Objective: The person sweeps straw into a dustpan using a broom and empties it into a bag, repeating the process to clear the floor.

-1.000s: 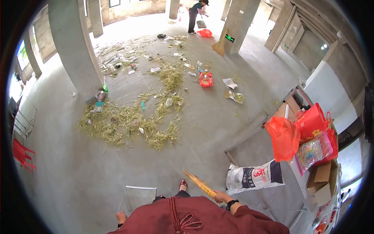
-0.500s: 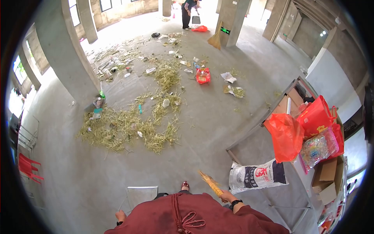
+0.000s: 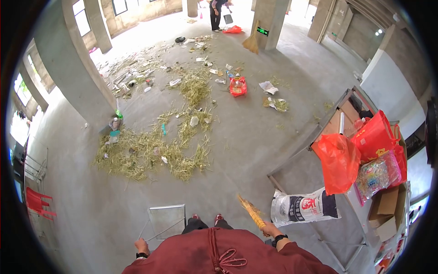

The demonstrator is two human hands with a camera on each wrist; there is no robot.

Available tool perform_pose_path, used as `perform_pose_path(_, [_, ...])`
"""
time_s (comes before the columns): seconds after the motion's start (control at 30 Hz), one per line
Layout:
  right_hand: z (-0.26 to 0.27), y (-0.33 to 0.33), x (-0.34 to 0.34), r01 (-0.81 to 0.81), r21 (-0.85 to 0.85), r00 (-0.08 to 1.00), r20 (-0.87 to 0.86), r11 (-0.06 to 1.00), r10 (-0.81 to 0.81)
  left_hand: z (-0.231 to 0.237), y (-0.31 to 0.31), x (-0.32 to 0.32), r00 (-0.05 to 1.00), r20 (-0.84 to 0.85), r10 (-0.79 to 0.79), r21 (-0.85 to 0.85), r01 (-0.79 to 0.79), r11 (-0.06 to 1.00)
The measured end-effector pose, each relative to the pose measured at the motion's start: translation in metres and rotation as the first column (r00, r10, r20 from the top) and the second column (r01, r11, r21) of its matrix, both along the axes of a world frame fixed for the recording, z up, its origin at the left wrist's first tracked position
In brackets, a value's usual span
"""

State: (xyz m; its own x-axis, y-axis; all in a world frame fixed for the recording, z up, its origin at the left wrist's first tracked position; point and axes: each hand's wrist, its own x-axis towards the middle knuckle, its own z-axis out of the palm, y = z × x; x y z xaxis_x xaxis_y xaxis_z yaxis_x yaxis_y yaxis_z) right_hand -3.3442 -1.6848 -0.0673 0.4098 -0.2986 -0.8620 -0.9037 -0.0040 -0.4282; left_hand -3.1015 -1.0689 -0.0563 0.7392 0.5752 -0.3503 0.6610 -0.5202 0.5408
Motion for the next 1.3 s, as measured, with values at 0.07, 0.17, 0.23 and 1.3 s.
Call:
perform_pose_path(0.07, [0.0, 0.002, 0.005, 0.02, -0.017, 1.0, -0.009, 1.0, -0.02, 0.006, -0.006, 0.014, 0.99, -0.084, -0.111, 0.072, 0.117, 0.99])
perform_pose_path(0.17, [0.014, 0.008, 0.016, 0.001, 0.036, 1.0, -0.01, 0.999, 0.0, -0.012, -0.008, 0.043, 0.994, -0.099, -0.045, 0.011, 0.046, 0.999])
perform_pose_path(0.23, [0.005, 0.013, 0.014, 0.088, 0.087, 0.996, 0.014, 0.992, -0.09, -0.063, 0.008, 0.067, 0.964, -0.091, -0.251, 0.087, 0.258, 0.962])
perform_pose_path(1.3, [0.051, 0.1, 0.086, 0.098, -0.142, 0.994, -0.035, 0.985, -0.104, -0.081, -0.029, 0.258, 0.893, -0.15, -0.423, -0.368, 0.347, 0.863])
